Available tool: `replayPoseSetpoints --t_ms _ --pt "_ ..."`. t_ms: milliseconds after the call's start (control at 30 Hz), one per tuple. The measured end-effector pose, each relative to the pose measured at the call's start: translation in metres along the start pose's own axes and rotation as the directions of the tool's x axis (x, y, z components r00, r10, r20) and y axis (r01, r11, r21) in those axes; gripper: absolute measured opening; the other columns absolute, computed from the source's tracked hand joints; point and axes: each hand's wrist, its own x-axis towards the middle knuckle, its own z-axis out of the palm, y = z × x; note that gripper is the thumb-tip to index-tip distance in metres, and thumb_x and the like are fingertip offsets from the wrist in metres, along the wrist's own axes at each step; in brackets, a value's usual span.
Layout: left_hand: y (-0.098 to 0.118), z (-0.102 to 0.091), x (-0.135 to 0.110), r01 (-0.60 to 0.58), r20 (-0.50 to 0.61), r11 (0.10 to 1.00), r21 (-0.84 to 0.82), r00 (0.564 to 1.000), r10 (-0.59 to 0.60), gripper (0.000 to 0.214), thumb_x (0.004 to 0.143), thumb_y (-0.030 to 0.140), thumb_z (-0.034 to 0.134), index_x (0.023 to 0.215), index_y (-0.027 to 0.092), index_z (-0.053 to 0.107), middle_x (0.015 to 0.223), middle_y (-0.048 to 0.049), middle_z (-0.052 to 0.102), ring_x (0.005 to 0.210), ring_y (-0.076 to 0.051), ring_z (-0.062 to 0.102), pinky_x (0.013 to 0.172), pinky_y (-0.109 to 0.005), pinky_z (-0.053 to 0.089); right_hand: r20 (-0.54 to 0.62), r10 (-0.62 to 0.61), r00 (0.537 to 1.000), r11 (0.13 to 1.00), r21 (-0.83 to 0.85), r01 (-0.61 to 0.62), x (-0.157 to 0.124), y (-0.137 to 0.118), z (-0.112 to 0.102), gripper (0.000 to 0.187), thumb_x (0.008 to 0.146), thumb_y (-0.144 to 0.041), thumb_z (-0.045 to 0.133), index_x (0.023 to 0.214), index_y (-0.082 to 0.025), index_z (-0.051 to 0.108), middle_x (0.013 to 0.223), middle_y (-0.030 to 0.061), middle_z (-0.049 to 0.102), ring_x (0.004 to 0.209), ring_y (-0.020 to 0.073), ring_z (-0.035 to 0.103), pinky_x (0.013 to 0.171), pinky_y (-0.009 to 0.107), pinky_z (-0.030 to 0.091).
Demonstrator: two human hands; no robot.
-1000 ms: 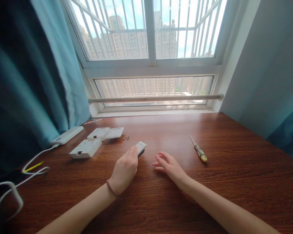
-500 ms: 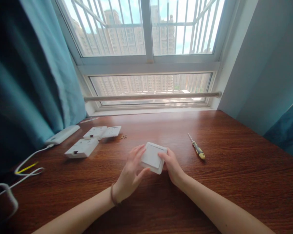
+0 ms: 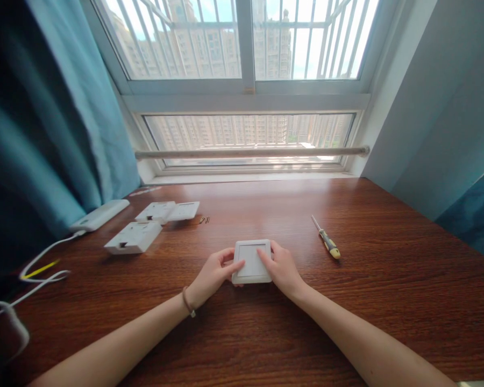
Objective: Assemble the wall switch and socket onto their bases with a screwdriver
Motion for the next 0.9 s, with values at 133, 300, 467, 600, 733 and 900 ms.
replayPoseSetpoints --t_ms 133,300,467,600,733,900 --pt "-0.0012 0.0006 -0.0002 0.015 -0.010 0.998 0.059 1.000 -0.014 0.044 0.071 0.037 0.063 0.103 0.007 0.055 0.093 -0.0122 0.065 0.057 -0.018 0.064 0.044 -0.027 0.054 0.005 0.000 1.000 0.989 -0.146 0.001 -0.0012 -0.0002 -0.0019 0.029 0.084 -0.038 0.044 0.088 -0.014 0.060 0.084 0.0072 0.066 0.076 0.0204 0.060 0.065 0.028 0.042" --pt "-0.0011 0.0007 0.0004 0.017 -0.001 0.997 0.075 1.000 -0.017 0.046 0.073 0.035 0.062 0.108 0.007 0.054 0.087 -0.0110 0.067 0.058 -0.018 0.065 0.044 -0.025 0.053 0.010 0.005 1.000 0.986 -0.169 -0.003 -0.0004 0.0000 -0.0015 0.029 0.084 -0.038 0.044 0.089 -0.014 0.060 0.084 0.0076 0.066 0.075 0.0199 0.061 0.064 0.027 0.043" --pt "-0.0017 0.0007 0.0004 -0.012 0.016 1.000 0.016 1.000 0.012 0.048 0.072 0.033 0.063 0.114 0.011 0.052 0.106 -0.0128 0.063 0.070 -0.020 0.066 0.048 -0.025 0.055 0.004 0.018 1.000 0.984 -0.179 -0.017 0.0017 0.0011 -0.0022 0.029 0.084 -0.037 0.044 0.088 -0.014 0.061 0.085 0.0081 0.066 0.074 0.0196 0.061 0.063 0.026 0.043" --pt "-0.0022 0.0002 0.0000 -0.027 0.028 1.000 -0.010 0.999 0.027 0.056 0.071 0.031 0.065 0.121 0.014 0.046 0.118 -0.0138 0.056 0.076 -0.021 0.066 0.053 -0.027 0.057 -0.012 0.008 1.000 0.977 -0.211 -0.011 0.0029 0.0023 -0.0030 0.028 0.083 -0.037 0.043 0.086 -0.015 0.060 0.083 0.0076 0.066 0.071 0.0189 0.060 0.062 0.026 0.042" --pt "-0.0028 -0.0008 0.0006 -0.034 0.031 0.999 0.012 0.999 0.034 0.067 0.068 0.027 0.069 0.126 0.016 0.038 0.124 -0.0155 0.051 0.068 -0.016 0.066 0.055 -0.026 0.056 -0.039 0.002 0.999 0.971 -0.240 -0.011 0.0042 0.0031 -0.0034 0.027 0.083 -0.036 0.043 0.086 -0.015 0.060 0.083 0.0074 0.066 0.071 0.0184 0.059 0.063 0.026 0.041" --pt "-0.0027 -0.0015 0.0011 -0.053 0.131 0.999 0.010 0.990 0.051 0.079 0.061 0.022 0.074 0.128 0.017 0.033 0.113 -0.0138 0.057 0.071 -0.014 0.063 0.058 -0.023 0.052 -0.056 -0.007 0.998 0.961 -0.276 -0.009 0.0057 0.0038 -0.0053 0.027 0.083 -0.037 0.043 0.086 -0.015 0.060 0.080 0.0066 0.066 0.069 0.0183 0.058 0.061 0.026 0.040"
